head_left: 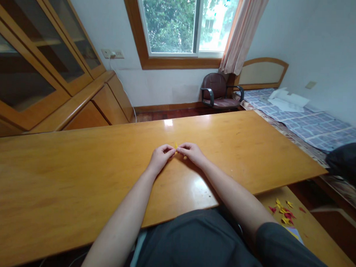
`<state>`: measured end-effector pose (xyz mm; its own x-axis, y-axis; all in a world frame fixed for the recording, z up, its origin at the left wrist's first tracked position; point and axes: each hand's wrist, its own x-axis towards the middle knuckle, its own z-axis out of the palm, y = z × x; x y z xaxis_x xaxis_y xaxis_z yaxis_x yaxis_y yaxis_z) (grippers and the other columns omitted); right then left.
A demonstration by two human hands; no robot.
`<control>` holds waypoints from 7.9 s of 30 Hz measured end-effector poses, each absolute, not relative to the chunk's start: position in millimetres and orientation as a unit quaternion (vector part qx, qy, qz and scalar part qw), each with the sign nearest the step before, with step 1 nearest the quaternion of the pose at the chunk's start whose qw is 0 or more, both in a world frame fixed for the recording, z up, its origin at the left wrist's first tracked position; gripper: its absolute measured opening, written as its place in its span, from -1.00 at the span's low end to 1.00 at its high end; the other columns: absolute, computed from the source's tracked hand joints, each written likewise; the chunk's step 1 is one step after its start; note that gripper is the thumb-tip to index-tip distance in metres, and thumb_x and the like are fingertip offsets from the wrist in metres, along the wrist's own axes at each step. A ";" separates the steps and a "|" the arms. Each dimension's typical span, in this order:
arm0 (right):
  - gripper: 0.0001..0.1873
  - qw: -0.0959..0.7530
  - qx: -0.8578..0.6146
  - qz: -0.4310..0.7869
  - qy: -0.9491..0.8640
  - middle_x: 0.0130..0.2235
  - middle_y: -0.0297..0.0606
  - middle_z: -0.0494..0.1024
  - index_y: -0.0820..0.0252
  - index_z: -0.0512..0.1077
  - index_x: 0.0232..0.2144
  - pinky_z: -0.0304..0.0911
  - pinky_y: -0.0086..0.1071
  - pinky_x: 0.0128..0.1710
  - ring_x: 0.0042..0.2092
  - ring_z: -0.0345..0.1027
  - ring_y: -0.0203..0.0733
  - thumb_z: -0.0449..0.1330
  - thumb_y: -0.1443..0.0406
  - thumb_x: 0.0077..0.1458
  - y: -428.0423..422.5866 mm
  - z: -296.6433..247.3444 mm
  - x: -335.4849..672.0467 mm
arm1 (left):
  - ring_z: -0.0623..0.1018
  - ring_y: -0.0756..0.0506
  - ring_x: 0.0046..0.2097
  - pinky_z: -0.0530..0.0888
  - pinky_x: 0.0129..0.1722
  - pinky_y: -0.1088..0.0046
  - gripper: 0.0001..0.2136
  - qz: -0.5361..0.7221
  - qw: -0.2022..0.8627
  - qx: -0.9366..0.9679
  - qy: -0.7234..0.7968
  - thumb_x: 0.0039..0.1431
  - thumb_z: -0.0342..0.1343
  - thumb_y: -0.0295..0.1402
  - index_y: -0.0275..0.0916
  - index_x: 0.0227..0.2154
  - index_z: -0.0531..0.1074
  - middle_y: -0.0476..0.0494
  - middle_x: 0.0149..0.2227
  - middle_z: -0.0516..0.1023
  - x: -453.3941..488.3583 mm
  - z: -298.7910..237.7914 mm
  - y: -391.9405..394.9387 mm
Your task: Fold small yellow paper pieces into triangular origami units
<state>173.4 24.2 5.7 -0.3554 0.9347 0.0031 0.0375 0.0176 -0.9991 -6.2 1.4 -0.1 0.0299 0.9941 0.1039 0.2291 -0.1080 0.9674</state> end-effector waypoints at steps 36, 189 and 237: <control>-0.61 0.415 -0.422 0.546 -0.593 -0.44 -0.32 0.50 0.26 0.49 -0.43 0.21 -0.43 -0.39 -0.40 0.31 -0.30 0.34 0.04 -0.17 22.9 2.3 167.4 | 0.47 -0.07 -0.40 0.36 -0.38 0.47 -0.77 0.406 0.382 0.646 0.521 0.01 0.17 -0.17 -0.26 -0.46 0.56 -0.08 -0.48 0.55 -6.5 0.8 -1.2; -0.73 0.417 -0.376 0.404 -0.722 -0.42 -0.29 0.52 0.23 0.55 -0.41 0.22 -0.41 -0.29 -0.35 0.35 -0.28 0.22 0.13 0.11 21.6 2.5 173.7 | 0.49 0.01 -0.33 0.44 -0.26 0.49 -0.72 0.563 0.556 0.452 0.412 -0.05 0.33 -0.19 -0.26 -0.35 0.49 -0.03 -0.39 0.52 -4.0 0.7 4.1; -0.80 0.452 -0.410 0.390 -0.689 -0.38 -0.28 0.53 0.19 0.55 -0.39 0.24 -0.38 -0.26 -0.32 0.37 -0.24 0.23 0.18 0.08 26.6 -3.3 173.8 | 0.52 -0.01 -0.28 0.45 -0.16 0.42 -0.54 0.512 0.460 0.575 0.443 -0.04 0.30 -0.32 -0.22 -0.05 0.35 0.00 -0.36 0.48 -2.3 -12.3 7.6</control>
